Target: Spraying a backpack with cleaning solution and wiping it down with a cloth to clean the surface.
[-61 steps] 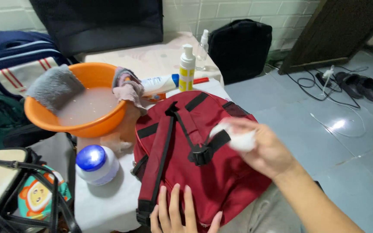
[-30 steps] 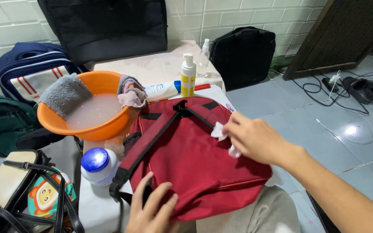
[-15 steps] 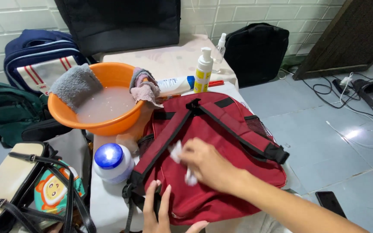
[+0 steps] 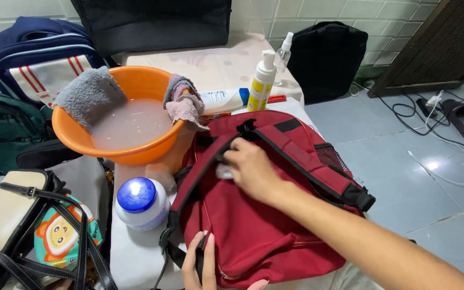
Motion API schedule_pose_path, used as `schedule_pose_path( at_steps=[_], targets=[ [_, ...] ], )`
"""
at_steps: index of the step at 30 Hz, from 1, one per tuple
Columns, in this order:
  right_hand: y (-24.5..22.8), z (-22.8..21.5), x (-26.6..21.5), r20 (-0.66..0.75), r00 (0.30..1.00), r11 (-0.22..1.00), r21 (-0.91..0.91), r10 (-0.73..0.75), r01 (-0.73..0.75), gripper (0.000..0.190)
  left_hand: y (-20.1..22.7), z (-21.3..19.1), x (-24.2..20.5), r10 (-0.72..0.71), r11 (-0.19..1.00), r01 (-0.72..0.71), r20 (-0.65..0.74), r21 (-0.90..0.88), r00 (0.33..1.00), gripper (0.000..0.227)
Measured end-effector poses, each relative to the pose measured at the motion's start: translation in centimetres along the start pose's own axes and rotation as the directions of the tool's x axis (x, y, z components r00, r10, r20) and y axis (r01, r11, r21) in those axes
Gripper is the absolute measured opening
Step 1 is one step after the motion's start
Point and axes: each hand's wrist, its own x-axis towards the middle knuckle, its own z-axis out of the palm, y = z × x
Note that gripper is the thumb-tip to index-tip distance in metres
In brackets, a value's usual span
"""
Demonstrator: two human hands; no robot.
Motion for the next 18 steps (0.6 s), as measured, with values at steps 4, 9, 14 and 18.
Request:
schedule_pose_path(
  at_steps=[4,9,14,18],
  targets=[
    [-5.8,-1.8,-1.9,0.136,0.981,0.941,0.327,-0.140,0.089,0.005,-2.6,-0.4,0.6,0.172,0.984,-0.172,-0.006,0.039,0.985,0.034],
    [-8.0,-6.2,-5.4,0.352,0.917,0.803,0.593,-0.187,-0.064,0.025,3.2,0.8,-1.9,0.719,0.615,-0.677,0.064,0.404,0.692,0.114],
    [-5.2,-6.2,-5.8,0.398,0.881,0.892,0.450,-0.254,0.053,0.046,-0.5,0.3,-0.2,0.221,0.974,-0.223,-0.065,-0.025,0.973,0.038],
    [-1.6,-4.6,-2.2,0.320,0.910,0.957,0.206,-0.265,0.206,0.041,2.5,-0.7,-1.7,0.506,0.803,-0.511,0.103,0.307,0.856,0.037]
  ],
)
